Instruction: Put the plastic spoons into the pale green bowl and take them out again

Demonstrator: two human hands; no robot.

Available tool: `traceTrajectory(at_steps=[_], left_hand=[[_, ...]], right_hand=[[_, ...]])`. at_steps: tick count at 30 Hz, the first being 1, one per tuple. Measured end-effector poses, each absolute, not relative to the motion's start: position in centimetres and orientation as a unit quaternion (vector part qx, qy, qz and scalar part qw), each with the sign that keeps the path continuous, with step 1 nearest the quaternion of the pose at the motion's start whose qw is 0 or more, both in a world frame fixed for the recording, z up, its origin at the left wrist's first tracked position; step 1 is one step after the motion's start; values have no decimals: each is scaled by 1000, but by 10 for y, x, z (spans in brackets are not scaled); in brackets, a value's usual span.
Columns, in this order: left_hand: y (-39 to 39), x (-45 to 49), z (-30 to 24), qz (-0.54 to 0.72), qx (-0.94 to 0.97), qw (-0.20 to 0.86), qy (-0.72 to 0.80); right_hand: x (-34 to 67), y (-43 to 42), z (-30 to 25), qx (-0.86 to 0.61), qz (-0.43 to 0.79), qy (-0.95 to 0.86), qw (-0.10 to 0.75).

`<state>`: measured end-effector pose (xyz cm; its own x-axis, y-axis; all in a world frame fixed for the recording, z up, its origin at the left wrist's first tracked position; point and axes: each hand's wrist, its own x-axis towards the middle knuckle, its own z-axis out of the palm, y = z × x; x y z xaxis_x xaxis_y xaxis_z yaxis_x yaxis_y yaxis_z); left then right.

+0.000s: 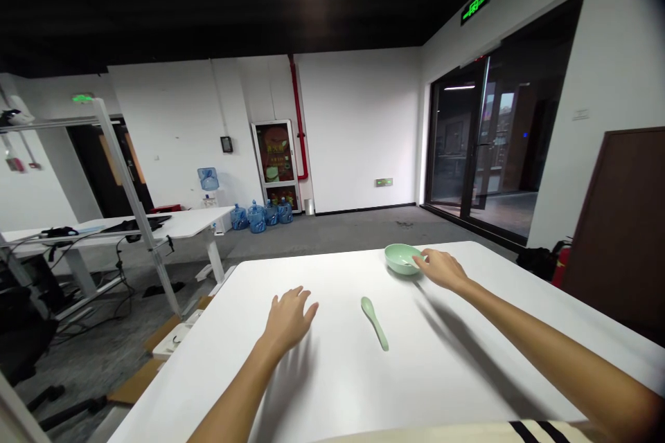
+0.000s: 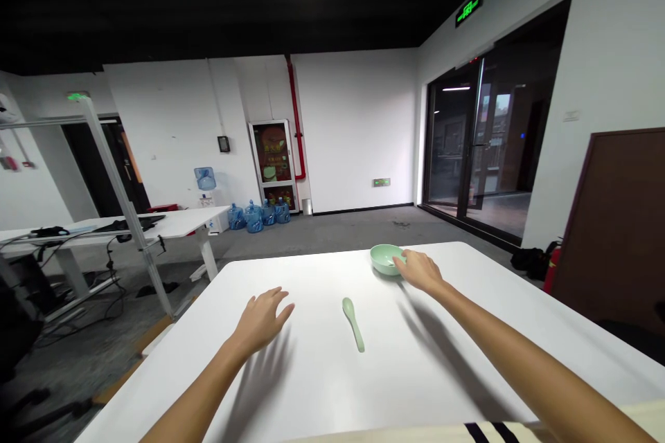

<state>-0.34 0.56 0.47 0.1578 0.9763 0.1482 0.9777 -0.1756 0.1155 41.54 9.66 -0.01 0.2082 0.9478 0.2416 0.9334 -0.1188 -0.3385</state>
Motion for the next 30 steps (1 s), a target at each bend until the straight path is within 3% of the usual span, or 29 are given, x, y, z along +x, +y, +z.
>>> traceTrajectory(at_steps=[7,19,30], left_hand=[[2,-3,6,-94,-761,14,-642],[1,-1,7,-86,-760,16,-644],[5,-2,4,-84,-760,14,-644]], right_hand=[[421,56,-11,-696,37,-674,244],[413,25,-40,-672,58,-723,149],[412,19,-35,-671,63,-724,147]])
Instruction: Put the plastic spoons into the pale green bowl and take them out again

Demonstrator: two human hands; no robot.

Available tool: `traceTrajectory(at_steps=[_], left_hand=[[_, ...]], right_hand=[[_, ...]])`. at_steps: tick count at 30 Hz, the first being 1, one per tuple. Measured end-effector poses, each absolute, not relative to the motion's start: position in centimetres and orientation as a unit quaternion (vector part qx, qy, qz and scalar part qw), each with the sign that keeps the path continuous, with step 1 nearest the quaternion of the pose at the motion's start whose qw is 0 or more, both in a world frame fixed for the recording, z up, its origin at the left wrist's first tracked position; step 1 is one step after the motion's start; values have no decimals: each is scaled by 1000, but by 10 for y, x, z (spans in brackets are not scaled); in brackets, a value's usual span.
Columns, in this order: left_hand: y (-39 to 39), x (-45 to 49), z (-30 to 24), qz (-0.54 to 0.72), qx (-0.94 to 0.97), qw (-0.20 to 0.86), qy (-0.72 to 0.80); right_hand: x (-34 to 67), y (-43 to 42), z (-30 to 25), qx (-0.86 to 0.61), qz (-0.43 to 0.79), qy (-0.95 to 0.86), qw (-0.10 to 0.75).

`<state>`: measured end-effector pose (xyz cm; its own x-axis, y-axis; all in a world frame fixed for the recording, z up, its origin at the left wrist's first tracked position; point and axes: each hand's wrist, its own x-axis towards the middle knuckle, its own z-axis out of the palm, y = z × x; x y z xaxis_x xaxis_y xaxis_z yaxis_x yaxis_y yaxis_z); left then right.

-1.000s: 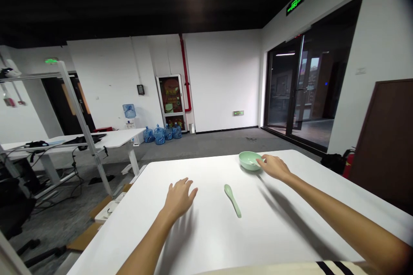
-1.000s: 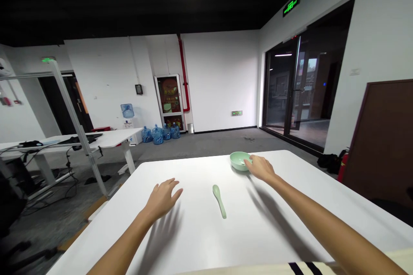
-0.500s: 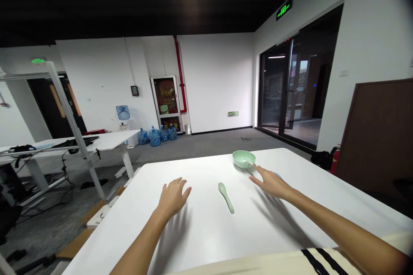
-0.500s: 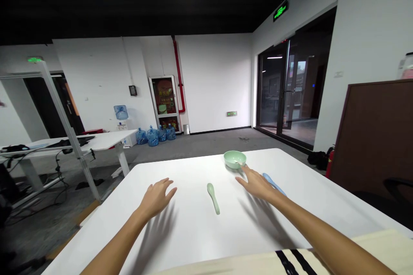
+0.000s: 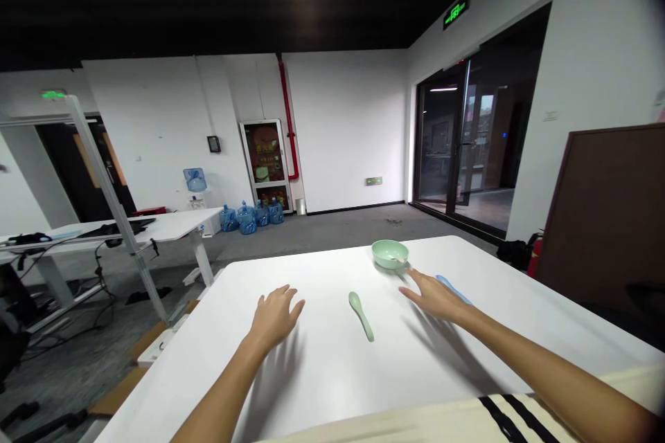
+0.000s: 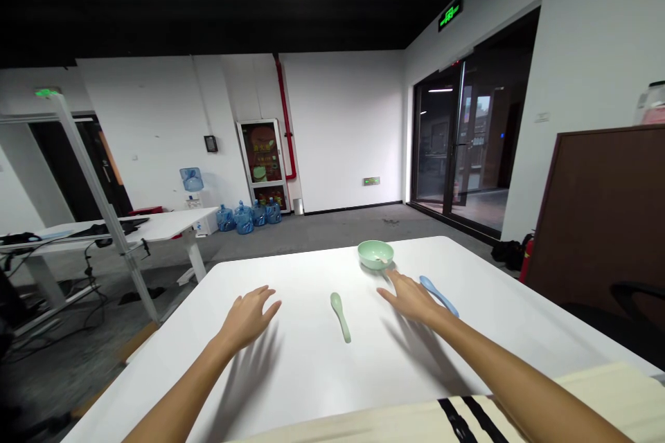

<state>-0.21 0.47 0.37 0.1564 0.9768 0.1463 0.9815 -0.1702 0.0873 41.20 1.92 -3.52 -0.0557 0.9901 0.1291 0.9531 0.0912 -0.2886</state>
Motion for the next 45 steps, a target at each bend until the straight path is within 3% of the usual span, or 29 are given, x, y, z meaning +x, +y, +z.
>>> traceTrajectory(at_steps=[19,32,45], left_hand=[[3,-2,5,-89,-758,14,-645],[-2,-1,8,-98,-758,13,-645],[2,-3,5,-101,-751,2,-653]], right_hand=[[411,23,-22,-679,70,-716,147],[411,133,5,-736,17,-660,150],[417,193,-27,-788,39,-602,120]])
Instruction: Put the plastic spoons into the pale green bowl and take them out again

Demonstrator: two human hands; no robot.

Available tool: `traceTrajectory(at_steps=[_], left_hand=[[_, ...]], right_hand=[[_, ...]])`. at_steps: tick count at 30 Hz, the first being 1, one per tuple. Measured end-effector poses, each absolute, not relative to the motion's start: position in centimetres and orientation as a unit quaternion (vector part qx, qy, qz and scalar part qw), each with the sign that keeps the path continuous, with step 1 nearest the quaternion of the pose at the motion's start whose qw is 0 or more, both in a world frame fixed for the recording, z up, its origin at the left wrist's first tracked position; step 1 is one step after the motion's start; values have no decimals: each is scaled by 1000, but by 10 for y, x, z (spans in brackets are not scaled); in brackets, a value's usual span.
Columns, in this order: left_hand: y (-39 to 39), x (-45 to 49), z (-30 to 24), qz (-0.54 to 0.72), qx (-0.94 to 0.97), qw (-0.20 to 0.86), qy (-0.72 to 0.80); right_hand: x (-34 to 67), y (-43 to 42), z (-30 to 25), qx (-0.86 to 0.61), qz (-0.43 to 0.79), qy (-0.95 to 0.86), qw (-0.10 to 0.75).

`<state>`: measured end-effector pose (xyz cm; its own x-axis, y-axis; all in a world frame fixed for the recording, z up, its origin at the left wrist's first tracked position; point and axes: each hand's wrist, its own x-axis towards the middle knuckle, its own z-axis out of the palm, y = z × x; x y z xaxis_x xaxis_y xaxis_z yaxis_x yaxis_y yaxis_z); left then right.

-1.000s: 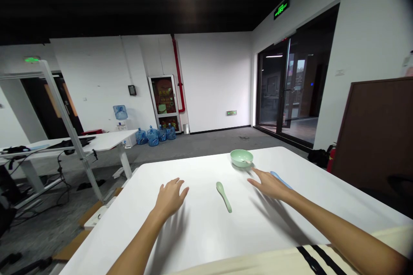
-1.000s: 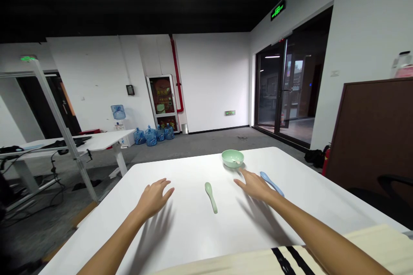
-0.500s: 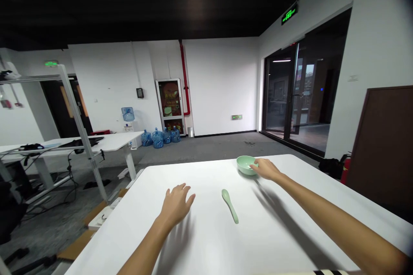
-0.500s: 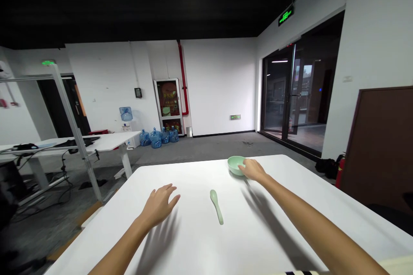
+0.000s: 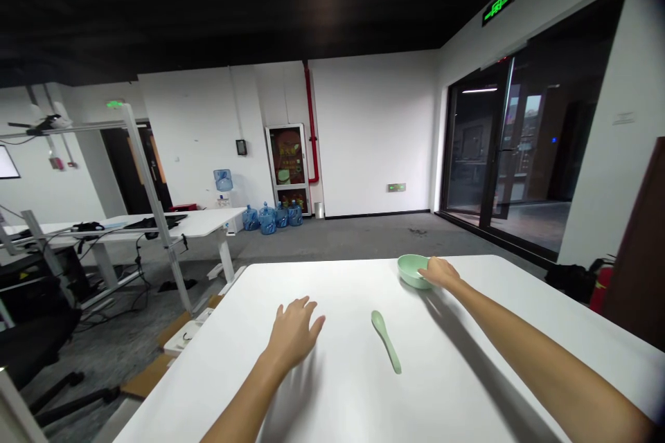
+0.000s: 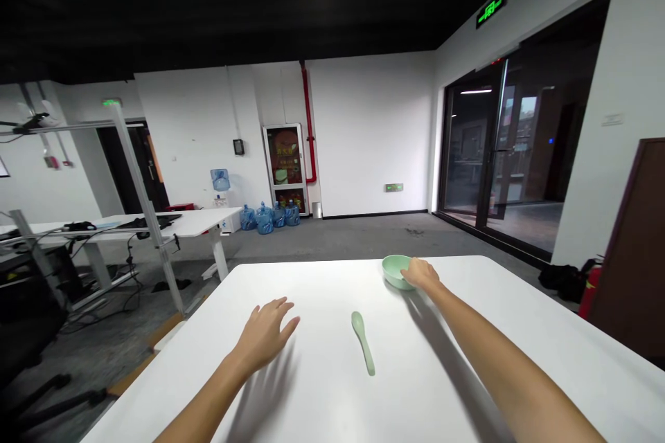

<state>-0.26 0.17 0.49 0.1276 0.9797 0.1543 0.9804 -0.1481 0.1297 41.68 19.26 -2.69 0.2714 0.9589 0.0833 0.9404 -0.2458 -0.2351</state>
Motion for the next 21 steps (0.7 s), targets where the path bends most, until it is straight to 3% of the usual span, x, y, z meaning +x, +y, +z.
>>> traceTrajectory(at_steps=[11,21], left_hand=[[4,-3,3,-101,-753,1,-650],[5,-2,4,-98,-761,4,-642]], right_hand=[[424,202,-45,-801,46,-585,123],[448,163,-9,-768,47,-621,150]])
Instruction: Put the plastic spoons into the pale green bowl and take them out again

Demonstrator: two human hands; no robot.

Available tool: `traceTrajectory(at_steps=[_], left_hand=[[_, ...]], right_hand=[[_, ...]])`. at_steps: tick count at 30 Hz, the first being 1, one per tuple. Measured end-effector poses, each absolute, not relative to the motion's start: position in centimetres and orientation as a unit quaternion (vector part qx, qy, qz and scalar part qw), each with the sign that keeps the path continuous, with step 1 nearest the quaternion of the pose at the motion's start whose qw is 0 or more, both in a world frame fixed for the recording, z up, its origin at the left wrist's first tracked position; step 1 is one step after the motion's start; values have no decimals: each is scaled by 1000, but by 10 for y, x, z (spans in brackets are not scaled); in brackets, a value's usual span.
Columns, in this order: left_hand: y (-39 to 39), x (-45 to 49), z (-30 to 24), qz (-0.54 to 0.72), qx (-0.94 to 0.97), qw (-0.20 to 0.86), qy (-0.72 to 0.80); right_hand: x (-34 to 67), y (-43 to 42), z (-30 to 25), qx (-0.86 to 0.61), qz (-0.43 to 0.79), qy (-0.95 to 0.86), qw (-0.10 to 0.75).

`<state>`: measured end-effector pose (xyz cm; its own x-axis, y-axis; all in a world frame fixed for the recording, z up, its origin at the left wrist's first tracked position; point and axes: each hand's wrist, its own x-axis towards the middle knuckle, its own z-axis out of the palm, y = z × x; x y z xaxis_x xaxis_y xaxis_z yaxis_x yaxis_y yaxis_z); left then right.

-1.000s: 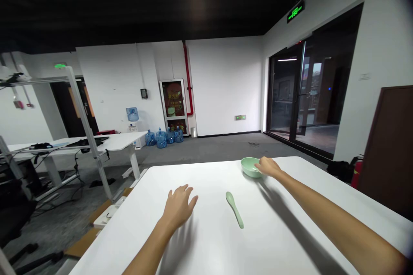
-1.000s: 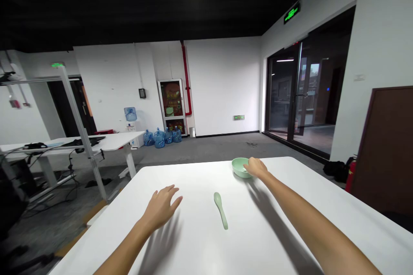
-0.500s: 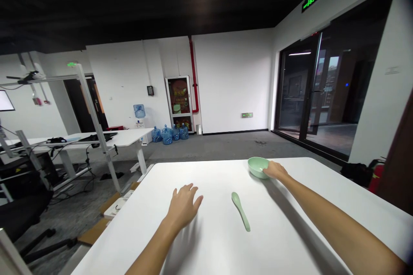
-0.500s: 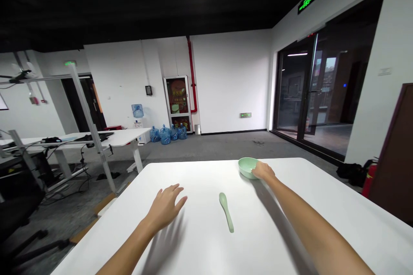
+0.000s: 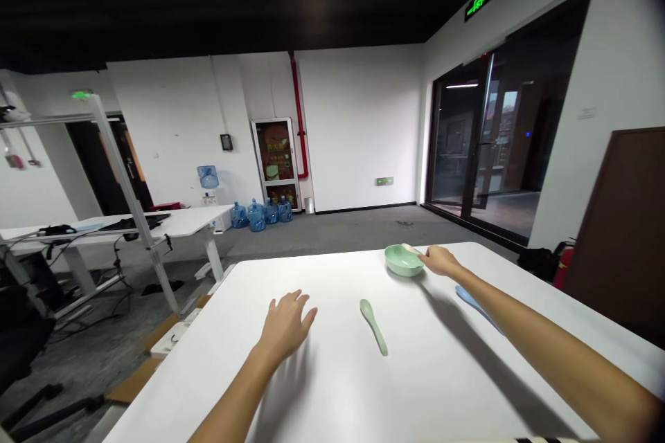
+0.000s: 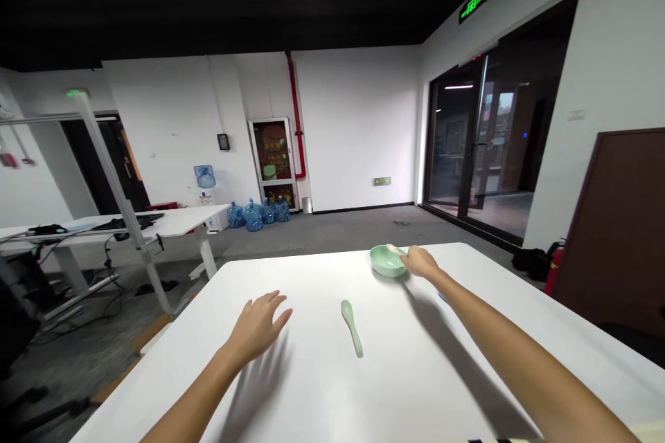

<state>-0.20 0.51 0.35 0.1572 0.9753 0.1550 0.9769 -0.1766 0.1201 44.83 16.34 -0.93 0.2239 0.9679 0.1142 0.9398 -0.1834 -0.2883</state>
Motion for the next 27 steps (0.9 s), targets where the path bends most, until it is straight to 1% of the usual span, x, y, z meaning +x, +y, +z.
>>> traceTrajectory(at_steps=[6,13,18,23,27], left_hand=[[4,-1,5,-93,-760,5,-644],[1,0,8,-85,-761,11,-643],[0,0,9,-86,-762,13,-641],[1,-1,8,-91,-762,13,-641],[1,-2,6,-92,-761,10,-642]], right_hand=[[480,114,-1,-767,70,-621,143],[502,71,-16,-776,96,-614,112],[504,59,-37,-774,137,-611,95],[504,54,-53,-778,141,-610,57],[505,53,-59,-785,147,-599,51]])
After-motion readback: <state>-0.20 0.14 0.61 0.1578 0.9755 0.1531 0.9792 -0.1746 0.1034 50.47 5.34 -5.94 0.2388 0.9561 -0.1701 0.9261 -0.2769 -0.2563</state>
